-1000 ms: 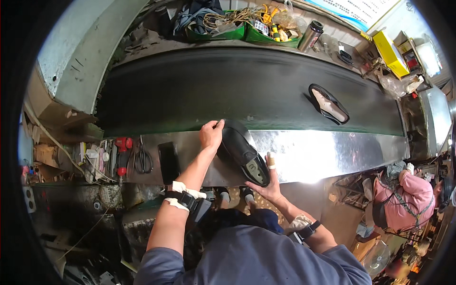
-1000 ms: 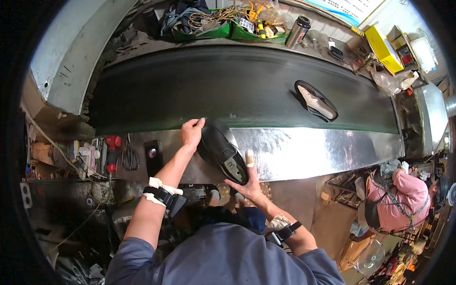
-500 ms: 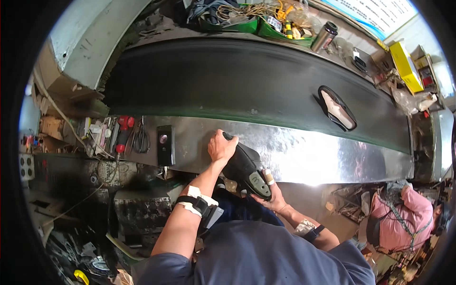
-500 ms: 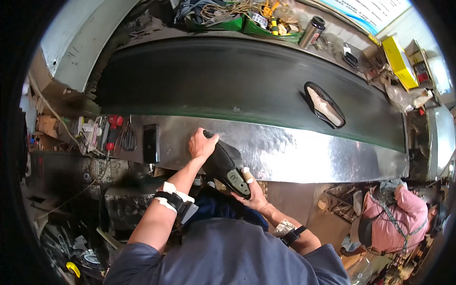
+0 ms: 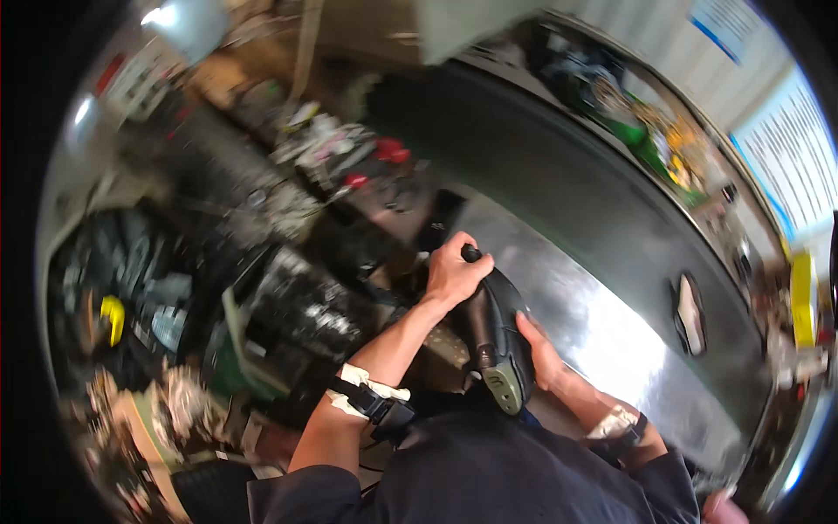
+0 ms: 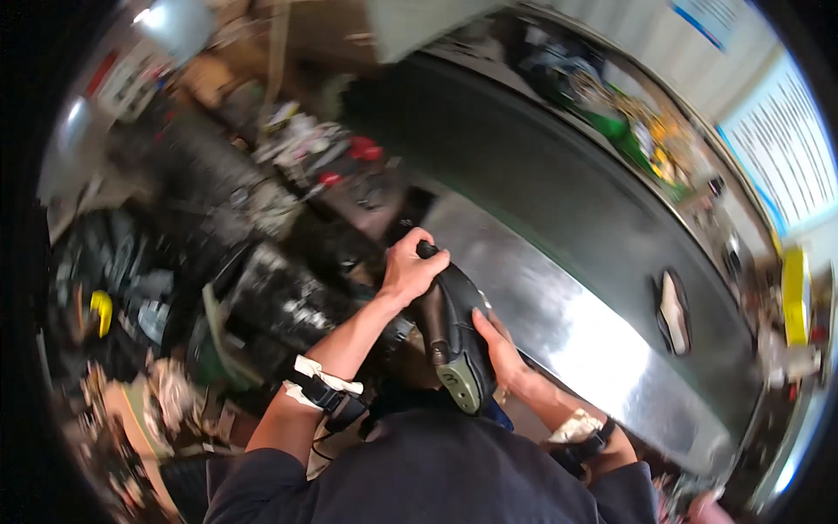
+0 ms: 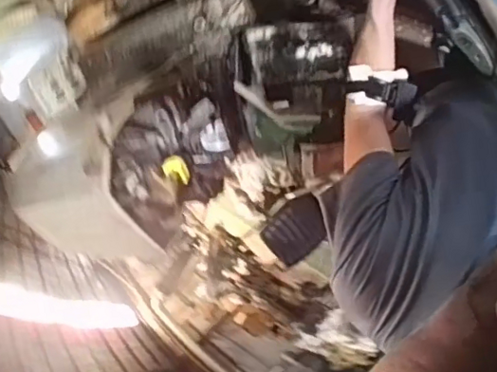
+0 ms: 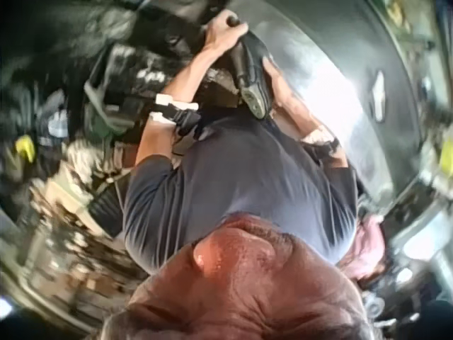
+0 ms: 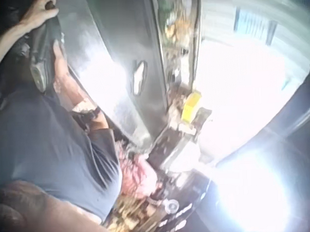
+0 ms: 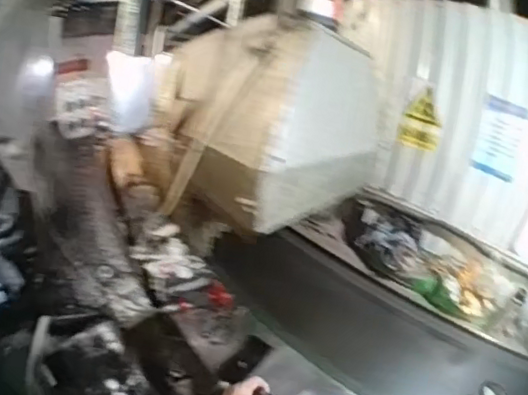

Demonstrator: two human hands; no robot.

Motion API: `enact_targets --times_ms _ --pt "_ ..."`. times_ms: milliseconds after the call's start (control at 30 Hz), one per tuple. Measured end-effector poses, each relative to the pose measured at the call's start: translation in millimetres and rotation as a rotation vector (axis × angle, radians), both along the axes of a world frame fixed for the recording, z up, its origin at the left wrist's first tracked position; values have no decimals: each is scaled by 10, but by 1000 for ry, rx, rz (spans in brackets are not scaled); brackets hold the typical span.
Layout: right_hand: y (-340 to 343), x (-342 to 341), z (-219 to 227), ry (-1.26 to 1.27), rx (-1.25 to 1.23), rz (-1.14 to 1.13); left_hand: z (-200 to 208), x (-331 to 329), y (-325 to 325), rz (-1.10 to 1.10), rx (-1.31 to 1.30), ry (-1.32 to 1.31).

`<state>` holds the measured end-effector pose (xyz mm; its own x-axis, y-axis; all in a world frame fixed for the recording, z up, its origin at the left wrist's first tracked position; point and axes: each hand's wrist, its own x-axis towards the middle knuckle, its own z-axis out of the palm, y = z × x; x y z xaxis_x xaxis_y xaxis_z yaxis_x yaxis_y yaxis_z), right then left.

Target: Operating an industrial toe-lasting machine to shape the front of shoes.

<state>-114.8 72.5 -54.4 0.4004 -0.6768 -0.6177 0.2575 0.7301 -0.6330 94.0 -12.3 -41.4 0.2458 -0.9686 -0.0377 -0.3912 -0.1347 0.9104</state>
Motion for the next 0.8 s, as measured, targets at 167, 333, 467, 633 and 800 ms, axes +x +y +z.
enact_targets --times_ms 167,333,467,633,800 --pt "318 1284 308 98 -364 113 543 1469 970 384 10 -106" --pt "814 2816 638 -101 -401 374 1093 2826 2147 785 -254 -197" --pt "1260 3842 954 -286 -344 486 1587 3761 3081 883 -313 566" --pt "1583 4776 943 -354 -282 493 1203 3885 3925 980 -632 766" --pt "1668 5314 1028 -345 -231 471 1079 3889 4085 1084 -447 1142"
